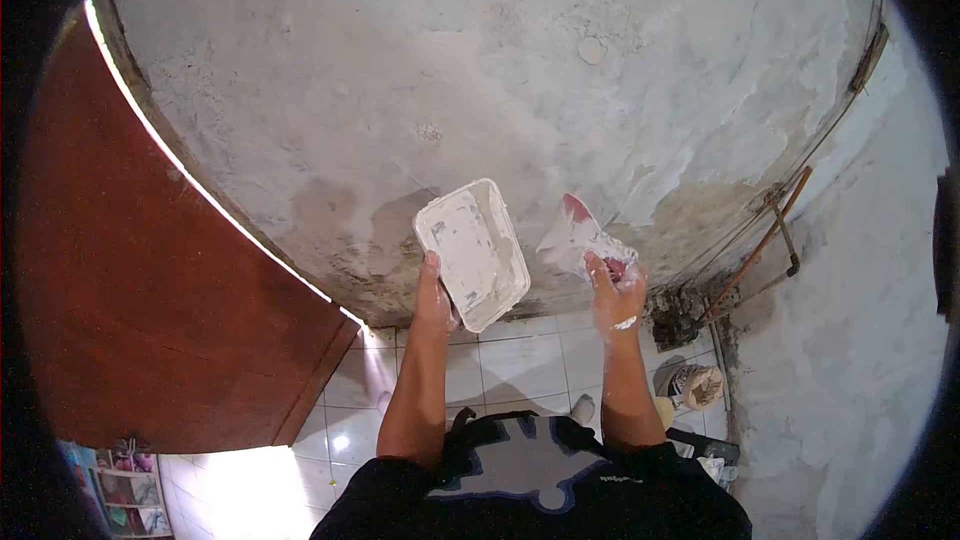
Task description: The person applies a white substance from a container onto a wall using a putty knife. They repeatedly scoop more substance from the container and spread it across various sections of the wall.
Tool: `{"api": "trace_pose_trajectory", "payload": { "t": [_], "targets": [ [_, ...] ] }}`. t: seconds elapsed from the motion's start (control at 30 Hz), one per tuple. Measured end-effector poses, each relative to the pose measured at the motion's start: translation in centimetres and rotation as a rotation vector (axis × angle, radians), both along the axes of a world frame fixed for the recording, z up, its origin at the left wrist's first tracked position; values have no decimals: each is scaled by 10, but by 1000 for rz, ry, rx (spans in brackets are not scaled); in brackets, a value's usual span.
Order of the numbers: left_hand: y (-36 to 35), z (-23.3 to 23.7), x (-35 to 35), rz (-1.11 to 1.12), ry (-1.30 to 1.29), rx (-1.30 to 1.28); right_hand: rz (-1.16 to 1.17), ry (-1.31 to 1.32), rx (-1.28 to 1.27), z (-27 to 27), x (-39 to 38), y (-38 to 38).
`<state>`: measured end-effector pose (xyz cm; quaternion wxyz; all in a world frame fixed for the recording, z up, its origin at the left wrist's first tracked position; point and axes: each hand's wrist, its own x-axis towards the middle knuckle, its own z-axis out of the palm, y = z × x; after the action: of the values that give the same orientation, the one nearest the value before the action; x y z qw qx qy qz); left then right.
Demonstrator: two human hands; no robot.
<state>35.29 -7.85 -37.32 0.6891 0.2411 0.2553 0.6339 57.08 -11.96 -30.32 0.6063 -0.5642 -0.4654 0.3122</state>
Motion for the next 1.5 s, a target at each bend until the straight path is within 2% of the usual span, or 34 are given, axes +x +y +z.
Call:
{"api": "trace_pose_trajectory", "payload": {
  "t": [0.07,0.17,0.23,0.4,0.47,0.5,0.53,0.57,0.6,0.67,0.73,0.8,0.87,0.97,1.0,1.03,1.07,1.13,1.27,1.33,1.43,1.5],
  "targets": [
    [1,2,2,4,-23,29,-44,-84,-20,1,-6,-7],
    [8,-2,5,42,-27,35,-18,61,-62,-5,-17,-11],
    [9,-2,8,78,-14,11,-7,-12,83,-16,-21,-10],
    [10,0,11,104,-11,-23,63,-43,60,-42,-21,-9],
    [15,-6,9,100,4,-3,128,-423,142,-47,-23,-9],
    [16,-11,9,95,17,17,127,-422,139,-55,-24,-9],
    [18,-14,9,92,17,15,197,-548,165,-68,-26,-7],
    [20,-16,11,151,124,40,267,-674,193,-81,-26,-5],
    [20,-19,11,209,231,66,310,-670,99,-90,-28,-5],
    [22,-30,8,176,154,39,256,-699,177,-103,-27,0],
    [18,-24,5,143,81,17,198,-724,259,-98,-23,6],
    [10,-18,0,1,-147,-15,333,-914,-169,-83,-3,15],
    [11,-19,-2,14,-40,19,153,-679,-106,-70,8,24],
    [6,-4,-3,25,176,80,58,-715,6,-33,19,37],
    [5,3,-3,16,292,111,145,-829,156,-2,17,32],
    [4,4,-1,13,296,107,231,-937,307,23,17,29],
    [4,5,0,-16,306,89,227,-932,302,40,13,32],
    [4,5,3,-61,327,71,383,-1035,263,61,-1,38],
    [5,3,10,-48,367,165,386,-1147,214,62,-17,42],
    [3,0,10,-27,370,201,461,-1299,72,62,-20,39],
    [3,-9,9,1,409,214,528,-1250,-53,43,-17,39],
    [4,-19,7,39,371,195,552,-1224,-46,36,-17,36]
  ]
}}
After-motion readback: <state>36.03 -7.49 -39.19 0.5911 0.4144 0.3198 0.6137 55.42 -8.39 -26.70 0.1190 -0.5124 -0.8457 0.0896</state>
